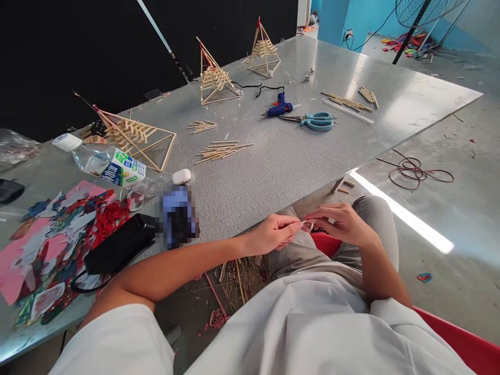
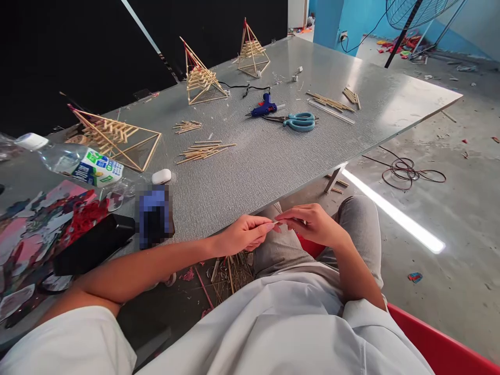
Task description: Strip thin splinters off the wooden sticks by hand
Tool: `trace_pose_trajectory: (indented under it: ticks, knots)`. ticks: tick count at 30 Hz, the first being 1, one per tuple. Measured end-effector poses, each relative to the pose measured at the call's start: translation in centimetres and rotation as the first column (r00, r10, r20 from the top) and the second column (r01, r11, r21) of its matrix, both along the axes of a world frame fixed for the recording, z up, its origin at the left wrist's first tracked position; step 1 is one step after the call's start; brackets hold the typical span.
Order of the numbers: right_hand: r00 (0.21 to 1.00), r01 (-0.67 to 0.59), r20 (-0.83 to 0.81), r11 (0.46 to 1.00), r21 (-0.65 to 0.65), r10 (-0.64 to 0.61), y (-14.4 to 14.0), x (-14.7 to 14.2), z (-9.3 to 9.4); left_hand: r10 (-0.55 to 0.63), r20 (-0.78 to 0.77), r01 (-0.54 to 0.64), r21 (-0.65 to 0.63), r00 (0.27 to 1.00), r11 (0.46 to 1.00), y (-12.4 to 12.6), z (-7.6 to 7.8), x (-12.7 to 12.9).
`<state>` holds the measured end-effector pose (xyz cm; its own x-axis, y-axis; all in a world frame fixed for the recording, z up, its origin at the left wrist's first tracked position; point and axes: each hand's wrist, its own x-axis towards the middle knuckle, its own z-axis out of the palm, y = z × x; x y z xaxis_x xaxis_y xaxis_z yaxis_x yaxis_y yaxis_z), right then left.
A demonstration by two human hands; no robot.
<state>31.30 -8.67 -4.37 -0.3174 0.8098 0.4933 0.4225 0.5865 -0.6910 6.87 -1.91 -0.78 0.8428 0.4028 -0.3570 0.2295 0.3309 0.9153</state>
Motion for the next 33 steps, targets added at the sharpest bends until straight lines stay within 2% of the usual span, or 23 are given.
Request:
trace_pose_trajectory:
  ticks: [4, 8, 11, 13, 15, 19, 21, 25, 27, 29, 33]
  knots:
    - [1.0, 0.022, -0.002, 0.998, 0.059, -0.022, 0.1, 0.3, 0.2, -0.017, 0.012, 0.017, 0.064, 1.0, 0.998, 0.2, 0.2, -0.1]
    - [0.994, 0.105, -0.036, 0.99, 0.098, -0.102, 0.2, 0.5, 0.3, -0.001, -0.012, 0.003, 0.128, 1.0, 0.992, 0.0, 0.4, -0.1]
    - [0.998, 0.03, -0.053, 0.993, 0.11, -0.024, 0.4, 0.4, 0.4, -0.012, -0.035, 0.017, 0.133, 0.999, 0.991, -0.2, 0.3, -0.1]
    - [0.997, -0.065, -0.038, 0.991, 0.114, 0.07, 0.5, 0.1, 0.5, -0.022, -0.048, 0.028, 0.121, 0.999, 0.992, -0.2, 0.2, -0.1]
    - [0.994, -0.1, -0.02, 0.987, 0.122, 0.103, 0.7, -0.2, 0.6, -0.034, -0.064, 0.041, 0.103, 0.997, 0.994, -0.2, 0.1, -0.1]
    - [0.998, -0.064, 0.017, 0.985, 0.162, 0.062, 0.7, -0.5, 0.5, -0.031, -0.068, 0.034, 0.052, 0.997, 0.998, 0.1, 0.3, -0.1]
    - [0.999, -0.029, 0.038, 0.976, 0.217, 0.021, 0.6, -0.5, 0.2, -0.023, -0.06, 0.021, -0.038, 0.998, 0.999, 0.3, 0.5, -0.1]
    - [0.994, 0.084, 0.032, 0.919, 0.384, -0.104, 0.4, -1.0, -0.7, -0.03, -0.034, 0.018, -0.289, 0.999, 0.957, 1.1, 1.0, -0.1]
    - [0.985, 0.143, 0.018, 0.883, 0.448, -0.169, 0.4, -1.1, -1.2, -0.028, -0.015, 0.021, -0.353, 0.999, 0.935, 1.4, 1.1, -0.1]
    - [0.977, 0.184, 0.004, 0.856, 0.484, -0.213, 0.5, -1.1, -1.7, -0.012, 0.009, 0.014, -0.37, 1.0, 0.929, 1.4, 1.2, -0.1]
    - [0.945, 0.294, -0.04, 0.787, 0.543, -0.326, 0.9, -0.4, -2.0, 0.065, 0.064, -0.041, -0.322, 0.996, 0.946, 1.1, 1.2, -0.2]
